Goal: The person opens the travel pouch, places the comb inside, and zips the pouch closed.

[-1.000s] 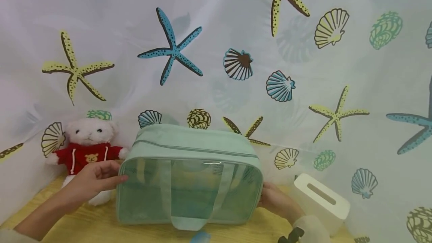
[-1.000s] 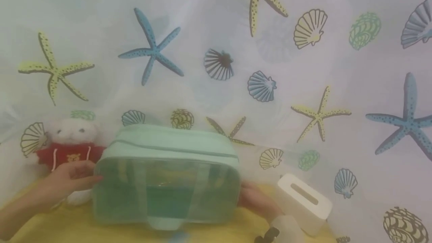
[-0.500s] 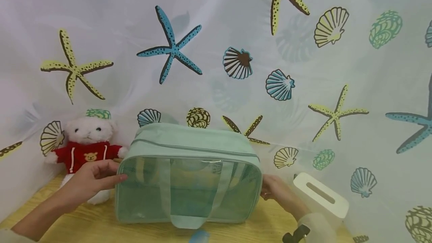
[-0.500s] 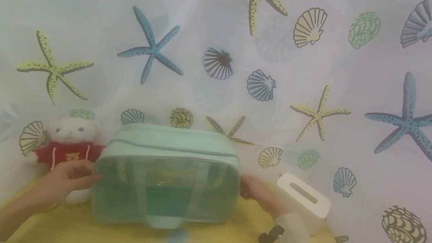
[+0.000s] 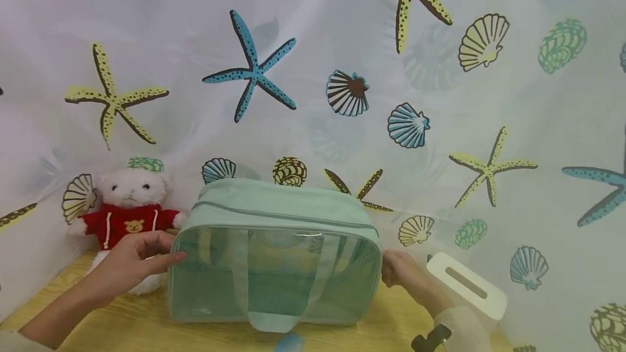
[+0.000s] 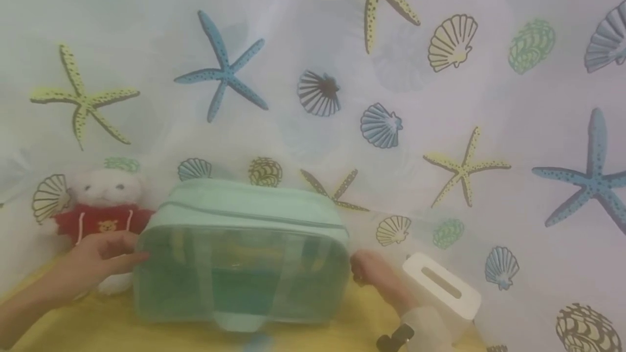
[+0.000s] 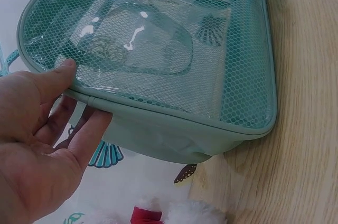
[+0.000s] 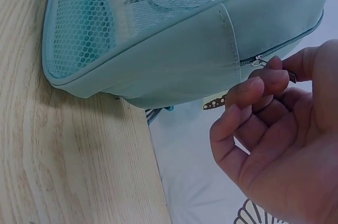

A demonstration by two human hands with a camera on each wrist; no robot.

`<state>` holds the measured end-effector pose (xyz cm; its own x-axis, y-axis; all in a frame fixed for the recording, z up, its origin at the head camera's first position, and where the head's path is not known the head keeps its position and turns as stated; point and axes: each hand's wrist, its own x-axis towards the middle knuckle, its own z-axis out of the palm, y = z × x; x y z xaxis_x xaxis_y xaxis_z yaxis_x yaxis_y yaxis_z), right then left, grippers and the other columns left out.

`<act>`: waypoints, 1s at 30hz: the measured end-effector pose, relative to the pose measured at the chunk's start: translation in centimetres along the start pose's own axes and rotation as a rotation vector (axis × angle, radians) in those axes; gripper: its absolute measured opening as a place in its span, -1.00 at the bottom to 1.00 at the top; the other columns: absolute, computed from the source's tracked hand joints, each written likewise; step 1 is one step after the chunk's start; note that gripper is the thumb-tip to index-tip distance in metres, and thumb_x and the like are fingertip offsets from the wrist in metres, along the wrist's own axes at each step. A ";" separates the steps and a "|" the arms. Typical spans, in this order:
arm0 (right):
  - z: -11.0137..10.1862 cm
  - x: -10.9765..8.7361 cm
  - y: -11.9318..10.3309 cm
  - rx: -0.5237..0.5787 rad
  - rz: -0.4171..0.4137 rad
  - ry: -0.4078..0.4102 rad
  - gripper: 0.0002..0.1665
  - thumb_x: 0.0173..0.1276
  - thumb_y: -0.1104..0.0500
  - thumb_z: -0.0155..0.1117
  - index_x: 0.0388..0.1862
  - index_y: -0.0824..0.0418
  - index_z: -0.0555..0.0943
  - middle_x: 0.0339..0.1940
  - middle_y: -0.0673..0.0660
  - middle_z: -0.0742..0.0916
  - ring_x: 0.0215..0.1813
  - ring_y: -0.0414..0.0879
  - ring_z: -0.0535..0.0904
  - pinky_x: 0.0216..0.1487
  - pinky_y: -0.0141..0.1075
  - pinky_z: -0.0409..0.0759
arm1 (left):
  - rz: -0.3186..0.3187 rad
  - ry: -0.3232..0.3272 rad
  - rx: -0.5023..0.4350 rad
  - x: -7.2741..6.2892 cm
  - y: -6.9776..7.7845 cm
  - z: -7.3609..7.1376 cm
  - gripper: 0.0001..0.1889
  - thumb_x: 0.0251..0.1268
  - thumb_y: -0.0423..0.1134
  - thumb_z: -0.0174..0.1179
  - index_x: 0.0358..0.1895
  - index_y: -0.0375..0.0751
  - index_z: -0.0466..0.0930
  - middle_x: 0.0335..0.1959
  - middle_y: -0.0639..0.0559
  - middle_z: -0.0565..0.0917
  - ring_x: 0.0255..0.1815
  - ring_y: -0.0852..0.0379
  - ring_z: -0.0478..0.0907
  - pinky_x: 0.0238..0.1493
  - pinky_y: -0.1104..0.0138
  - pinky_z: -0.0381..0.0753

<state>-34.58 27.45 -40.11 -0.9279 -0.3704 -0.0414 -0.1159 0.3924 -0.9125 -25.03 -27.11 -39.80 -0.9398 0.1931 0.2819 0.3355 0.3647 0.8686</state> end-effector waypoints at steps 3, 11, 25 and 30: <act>-0.1 -0.2 0.0 0.005 -0.006 -0.020 -0.53 0.64 0.05 -0.20 -0.56 0.11 0.33 -0.64 -0.07 0.45 -0.48 -0.18 0.40 -0.30 -0.33 0.53 | 0.003 -0.008 -0.003 0.0 0.0 0.0 -0.85 0.47 -0.26 0.26 -0.08 -0.29 0.64 -0.15 0.22 0.69 -0.13 0.26 0.66 -0.14 0.34 0.74; -0.2 -0.1 0.0 0.108 0.072 -0.027 -0.63 0.51 0.14 -0.13 -0.58 0.07 0.33 -0.74 -0.13 0.30 -0.65 -0.21 0.21 -0.47 -0.35 0.40 | -0.013 -0.007 0.021 -0.4 -0.1 0.1 -0.81 0.46 -0.22 0.27 -0.07 -0.29 0.64 -0.19 0.21 0.68 -0.14 0.24 0.64 -0.15 0.35 0.73; -1.4 -1.0 -2.1 0.013 -0.028 -0.001 -0.52 0.64 0.07 -0.18 -0.58 0.15 0.26 -0.65 -0.04 0.37 -0.55 -0.16 0.32 -0.39 -0.32 0.48 | 0.001 0.000 0.006 -0.3 -0.1 0.2 -0.84 0.47 -0.28 0.25 -0.06 -0.32 0.65 -0.18 0.29 0.68 -0.14 0.26 0.67 -0.14 0.33 0.75; -1.7 -0.9 -2.8 0.040 -0.063 -0.009 -0.53 0.67 0.08 -0.22 -0.53 0.17 0.27 -0.63 -0.04 0.35 -0.54 -0.16 0.32 -0.39 -0.30 0.47 | -0.007 0.006 -0.001 -0.3 0.0 0.2 -0.85 0.45 -0.31 0.26 -0.07 -0.33 0.64 -0.21 0.35 0.66 -0.17 0.27 0.67 -0.16 0.31 0.77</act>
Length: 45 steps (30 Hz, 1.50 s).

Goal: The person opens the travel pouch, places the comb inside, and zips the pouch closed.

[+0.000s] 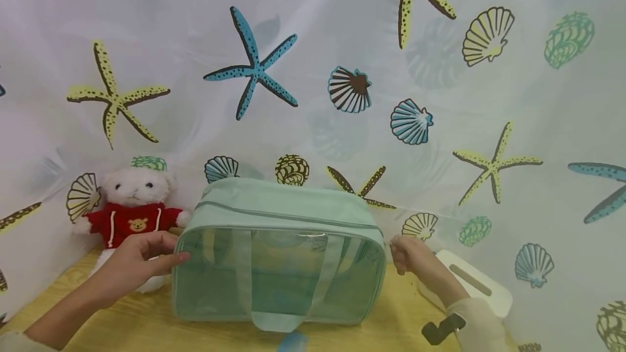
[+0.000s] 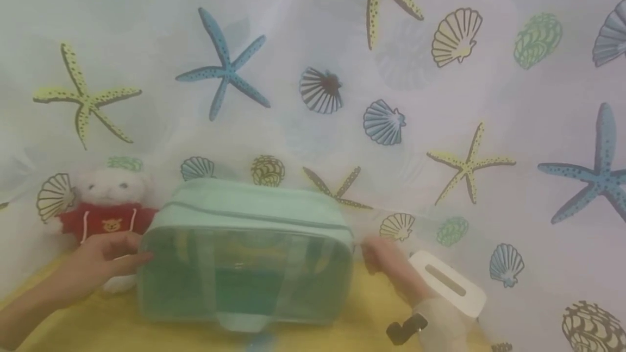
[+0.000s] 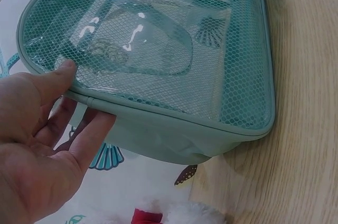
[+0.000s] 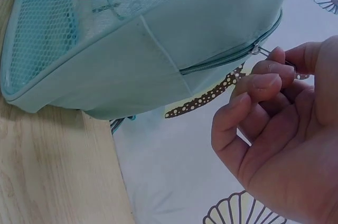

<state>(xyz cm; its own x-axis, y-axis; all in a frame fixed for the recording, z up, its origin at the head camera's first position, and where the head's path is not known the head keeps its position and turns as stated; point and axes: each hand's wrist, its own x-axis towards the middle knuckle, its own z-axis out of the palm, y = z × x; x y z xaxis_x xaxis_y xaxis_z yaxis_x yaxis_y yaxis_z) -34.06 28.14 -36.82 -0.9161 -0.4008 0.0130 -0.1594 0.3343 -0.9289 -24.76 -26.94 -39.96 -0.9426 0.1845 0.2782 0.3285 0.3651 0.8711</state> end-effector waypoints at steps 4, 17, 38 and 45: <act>-0.3 0.1 -0.6 0.035 -0.015 0.001 -0.59 0.65 0.09 -0.20 -0.47 0.16 0.32 -0.63 -0.05 0.35 -0.54 -0.16 0.31 -0.39 -0.31 0.46 | -0.003 -0.003 -0.001 0.1 -0.1 -0.1 -0.84 0.45 -0.31 0.27 -0.05 -0.33 0.64 -0.20 0.32 0.67 -0.16 0.27 0.67 -0.16 0.33 0.76; -0.7 0.3 -2.4 0.026 -0.079 -0.035 -0.59 0.71 0.05 -0.21 -0.39 0.15 0.38 -0.63 -0.08 0.33 -0.54 -0.20 0.29 -0.38 -0.31 0.46 | -0.027 0.018 0.051 0.0 0.0 -0.2 -0.80 0.44 -0.23 0.30 -0.14 -0.33 0.58 -0.32 0.19 0.60 -0.24 0.27 0.65 -0.19 0.34 0.76; -0.5 0.1 -4.8 -0.053 -0.073 -0.023 -0.53 0.71 0.00 -0.16 -0.43 0.19 0.39 -0.67 -0.07 0.32 -0.58 -0.17 0.26 -0.43 -0.31 0.41 | 0.000 0.024 0.025 0.2 0.0 0.1 -0.80 0.43 -0.23 0.31 -0.16 -0.33 0.59 -0.33 0.16 0.61 -0.21 0.27 0.64 -0.17 0.33 0.78; -0.3 0.3 -5.3 -0.073 -0.093 -0.043 -0.51 0.72 -0.03 -0.17 -0.41 0.22 0.38 -0.67 -0.06 0.32 -0.59 -0.19 0.26 -0.43 -0.32 0.41 | -0.032 0.036 0.034 -0.1 -0.1 0.0 -0.77 0.42 -0.18 0.32 -0.14 -0.31 0.59 -0.31 0.14 0.62 -0.19 0.26 0.66 -0.14 0.30 0.79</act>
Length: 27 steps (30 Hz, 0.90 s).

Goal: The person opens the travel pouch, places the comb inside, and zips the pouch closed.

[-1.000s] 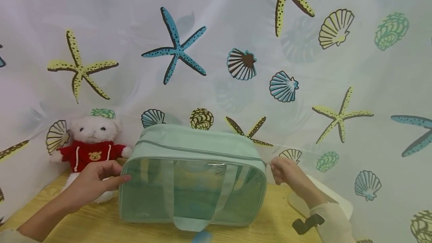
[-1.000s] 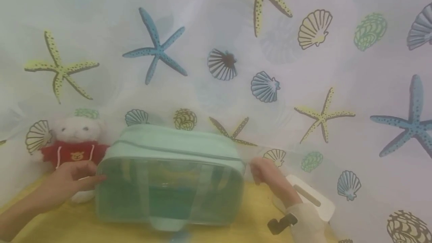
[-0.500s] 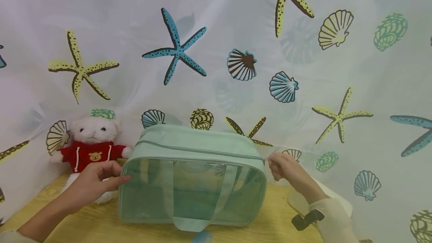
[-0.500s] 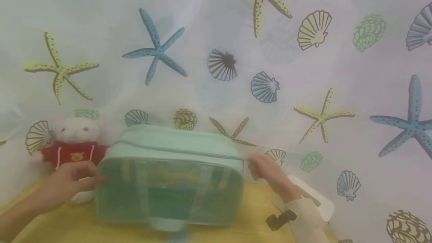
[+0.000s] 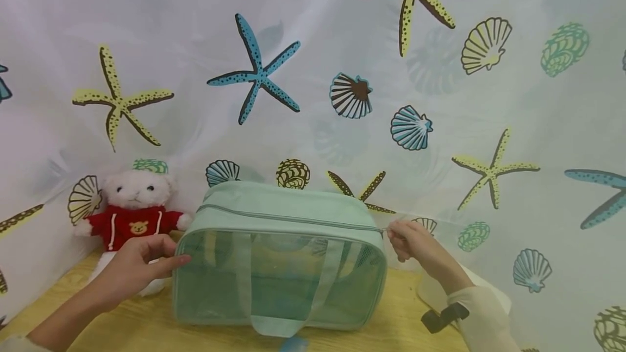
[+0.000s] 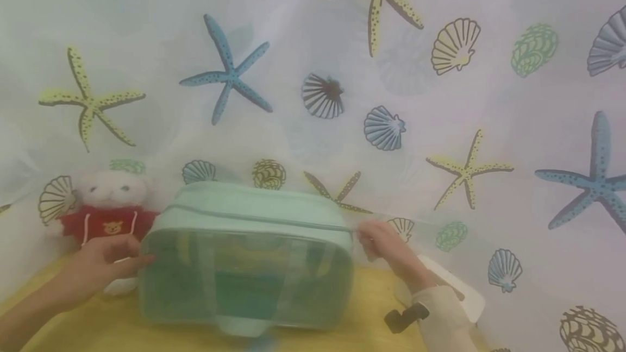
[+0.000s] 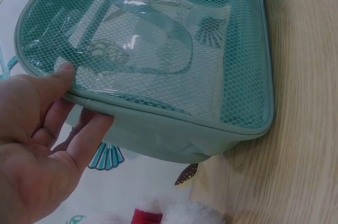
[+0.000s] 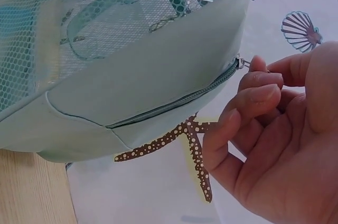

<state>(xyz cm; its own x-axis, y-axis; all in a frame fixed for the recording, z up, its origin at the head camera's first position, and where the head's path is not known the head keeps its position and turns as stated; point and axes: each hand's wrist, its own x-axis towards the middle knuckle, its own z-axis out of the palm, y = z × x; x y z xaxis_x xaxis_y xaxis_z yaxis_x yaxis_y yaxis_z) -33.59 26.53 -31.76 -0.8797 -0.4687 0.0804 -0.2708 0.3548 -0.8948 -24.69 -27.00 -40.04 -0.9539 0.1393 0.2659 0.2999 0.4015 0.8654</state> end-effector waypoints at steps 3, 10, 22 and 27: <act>0.1 0.1 -0.1 -0.016 -0.013 0.006 -0.52 0.72 -0.01 -0.17 -0.42 0.22 0.37 -0.67 -0.06 0.35 -0.59 -0.21 0.28 -0.42 -0.30 0.44 | 0.014 -0.002 0.002 0.1 0.0 0.1 -0.78 0.43 -0.19 0.31 -0.14 -0.31 0.59 -0.31 0.15 0.61 -0.20 0.26 0.65 -0.16 0.30 0.79; 0.3 0.6 -0.2 0.003 -0.027 -0.004 -0.56 0.71 0.05 -0.15 -0.41 0.23 0.40 -0.67 -0.06 0.37 -0.60 -0.22 0.27 -0.46 -0.32 0.39 | 0.024 0.006 0.006 -0.1 0.1 0.3 -0.79 0.43 -0.20 0.31 -0.16 -0.31 0.60 -0.34 0.16 0.63 -0.22 0.28 0.66 -0.18 0.32 0.78; 0.9 0.8 -1.2 0.033 -0.001 -0.026 -0.57 0.72 0.04 -0.17 -0.32 0.25 0.46 -0.69 -0.09 0.29 -0.68 -0.23 0.15 -0.62 -0.39 0.24 | -0.007 -0.001 -0.014 0.0 0.0 0.4 -0.79 0.44 -0.22 0.30 -0.15 -0.34 0.59 -0.34 0.17 0.61 -0.24 0.27 0.64 -0.17 0.34 0.78; 1.0 1.0 -1.6 0.032 0.011 -0.029 -0.54 0.72 -0.03 -0.14 -0.27 0.25 0.50 -0.73 -0.12 0.21 -0.70 -0.23 -0.01 -0.64 -0.35 0.04 | -0.016 0.000 -0.012 -0.1 0.1 0.4 -0.76 0.43 -0.17 0.31 -0.15 -0.33 0.60 -0.34 0.15 0.62 -0.24 0.24 0.65 -0.16 0.32 0.78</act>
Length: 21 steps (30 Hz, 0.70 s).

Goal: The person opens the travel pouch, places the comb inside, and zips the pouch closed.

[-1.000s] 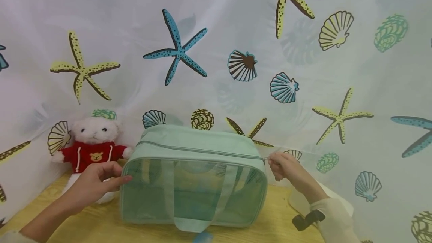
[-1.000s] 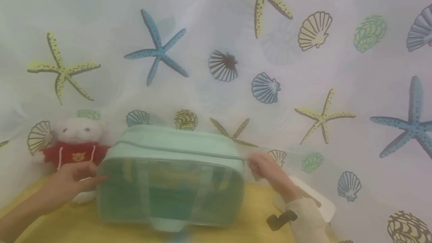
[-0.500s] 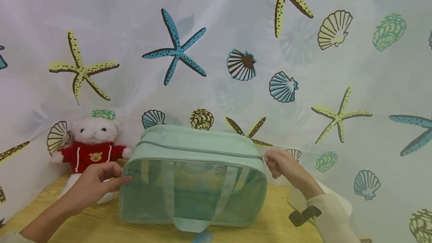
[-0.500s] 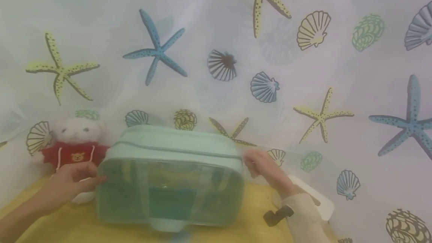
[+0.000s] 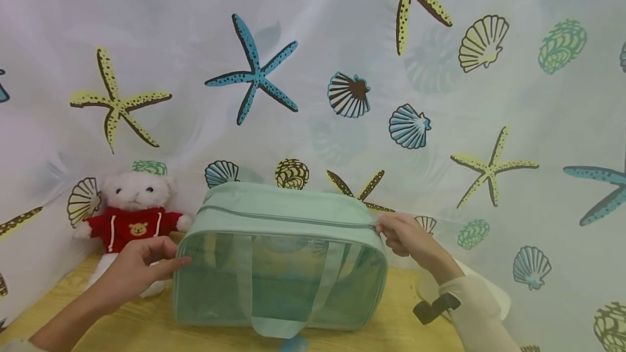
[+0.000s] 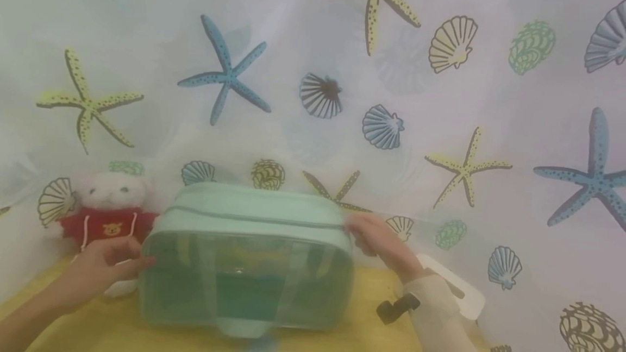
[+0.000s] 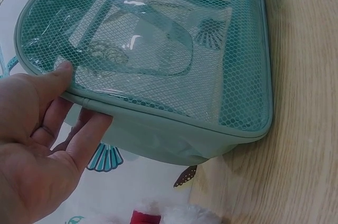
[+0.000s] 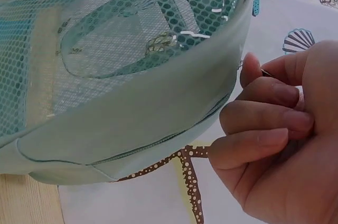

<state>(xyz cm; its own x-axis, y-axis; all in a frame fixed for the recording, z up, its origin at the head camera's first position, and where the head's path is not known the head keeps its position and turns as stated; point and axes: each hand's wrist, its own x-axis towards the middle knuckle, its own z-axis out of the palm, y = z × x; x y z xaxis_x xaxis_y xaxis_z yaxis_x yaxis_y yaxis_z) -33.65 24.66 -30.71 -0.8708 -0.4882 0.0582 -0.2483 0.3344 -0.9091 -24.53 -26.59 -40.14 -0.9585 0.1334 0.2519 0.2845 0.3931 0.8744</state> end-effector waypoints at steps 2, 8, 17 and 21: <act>0.1 0.2 -0.2 -0.006 -0.002 0.002 -0.55 0.71 -0.03 -0.12 -0.27 0.25 0.50 -0.74 -0.13 0.22 -0.70 -0.24 -0.01 -0.65 -0.37 0.04 | -0.007 0.004 0.002 0.0 0.1 -0.1 -0.74 0.42 -0.16 0.32 -0.14 -0.33 0.60 -0.33 0.14 0.63 -0.24 0.23 0.65 -0.16 0.32 0.78; 0.4 0.4 -0.6 -0.026 0.026 0.005 -0.56 0.70 0.01 -0.13 -0.31 0.26 0.48 -0.78 -0.13 0.23 -0.72 -0.25 0.01 -0.67 -0.42 0.10 | -0.044 -0.006 -0.017 0.0 -0.2 -0.1 -0.72 0.41 -0.15 0.33 -0.13 -0.33 0.59 -0.32 0.15 0.63 -0.22 0.26 0.66 -0.15 0.34 0.77; 0.8 0.5 -1.7 -0.048 0.009 -0.009 -0.58 0.68 0.02 -0.12 -0.28 0.27 0.50 -0.78 -0.11 0.23 -0.72 -0.24 -0.02 -0.67 -0.40 0.08 | -0.031 -0.016 -0.036 0.0 -0.3 -0.3 -0.74 0.43 -0.19 0.31 -0.13 -0.36 0.58 -0.34 0.14 0.63 -0.23 0.22 0.67 -0.14 0.32 0.78; 0.8 0.5 -1.8 -0.048 0.026 -0.019 -0.58 0.69 0.04 -0.13 -0.27 0.28 0.52 -0.79 -0.12 0.22 -0.72 -0.24 -0.02 -0.67 -0.40 0.08 | -0.061 -0.024 -0.042 0.1 -0.1 -0.2 -0.74 0.42 -0.18 0.32 -0.13 -0.36 0.59 -0.34 0.14 0.65 -0.23 0.22 0.67 -0.13 0.34 0.78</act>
<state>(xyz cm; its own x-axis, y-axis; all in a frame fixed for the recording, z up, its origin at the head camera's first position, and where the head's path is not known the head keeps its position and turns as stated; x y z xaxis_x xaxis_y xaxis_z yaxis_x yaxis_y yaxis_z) -33.32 23.13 -29.34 -0.8689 -0.4943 0.0268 -0.2465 0.3850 -0.8894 -24.65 -26.76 -40.15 -0.9732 0.1328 0.1877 0.2240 0.3624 0.9047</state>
